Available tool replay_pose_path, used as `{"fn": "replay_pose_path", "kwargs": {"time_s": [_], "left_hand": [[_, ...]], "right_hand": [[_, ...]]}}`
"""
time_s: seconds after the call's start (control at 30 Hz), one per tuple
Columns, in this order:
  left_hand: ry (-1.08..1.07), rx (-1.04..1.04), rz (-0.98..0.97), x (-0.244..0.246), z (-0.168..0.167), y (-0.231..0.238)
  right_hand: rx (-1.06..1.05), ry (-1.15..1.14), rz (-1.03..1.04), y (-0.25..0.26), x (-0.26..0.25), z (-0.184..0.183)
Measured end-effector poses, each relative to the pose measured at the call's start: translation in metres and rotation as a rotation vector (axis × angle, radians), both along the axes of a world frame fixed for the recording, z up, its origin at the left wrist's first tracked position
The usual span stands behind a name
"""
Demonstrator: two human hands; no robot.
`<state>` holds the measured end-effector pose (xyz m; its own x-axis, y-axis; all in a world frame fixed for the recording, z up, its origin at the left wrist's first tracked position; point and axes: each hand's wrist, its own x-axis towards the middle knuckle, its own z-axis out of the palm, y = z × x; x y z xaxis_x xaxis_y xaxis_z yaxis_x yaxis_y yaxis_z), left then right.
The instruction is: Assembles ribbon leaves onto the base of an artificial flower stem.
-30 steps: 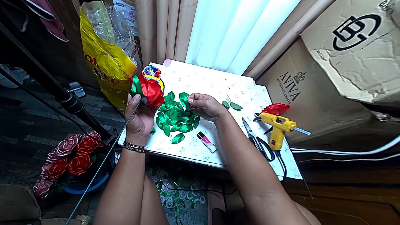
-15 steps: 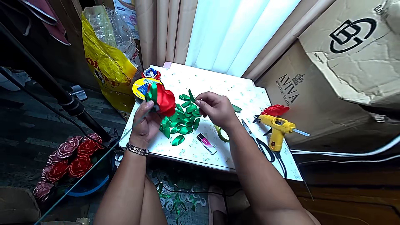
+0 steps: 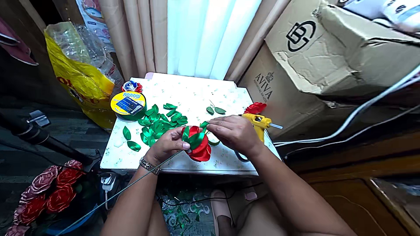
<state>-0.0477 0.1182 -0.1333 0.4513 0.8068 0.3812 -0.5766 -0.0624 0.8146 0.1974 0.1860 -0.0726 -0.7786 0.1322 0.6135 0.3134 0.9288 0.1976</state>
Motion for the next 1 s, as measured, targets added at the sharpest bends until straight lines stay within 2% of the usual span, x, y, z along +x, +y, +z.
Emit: {"fn": "replay_pose_path", "kwargs": {"time_s": [0.17,0.27,0.33,0.4,0.47,0.53,0.67,0.77,0.9,1.0], "left_hand": [[0.129,-0.062,0.052,0.022,-0.002,0.010],[0.258,-0.054,0.129,0.032,-0.002,0.013],[0.316,-0.036,0.189,0.034,-0.003,0.014],[0.394,-0.013,0.280,0.034,-0.002,0.015],[0.476,-0.026,0.369,0.031,0.002,0.012],[0.542,-0.027,0.440,0.030,0.004,0.011],[0.585,0.004,0.532,0.031,0.004,0.011],[0.543,-0.029,0.521,0.033,0.003,0.011],[0.549,-0.027,0.517,0.033,0.002,0.012],[0.607,0.062,0.524,0.038,0.000,0.011]], "right_hand": [[-0.048,0.029,-0.090,-0.004,0.020,-0.011],[-0.187,0.126,-0.181,-0.006,0.033,-0.025],[-0.390,0.256,-0.396,-0.012,0.051,-0.032],[-0.576,0.338,-0.755,-0.019,0.073,-0.028],[-0.791,0.282,-1.085,-0.019,0.094,-0.020],[-0.963,0.259,-1.229,-0.012,0.112,-0.020],[-1.105,0.410,-1.193,0.011,0.111,-0.047],[-1.040,0.553,-1.178,0.020,0.101,-0.059],[-0.769,0.695,-0.794,0.008,0.091,-0.048],[-0.784,0.736,-0.464,-0.008,0.085,-0.036]]}}
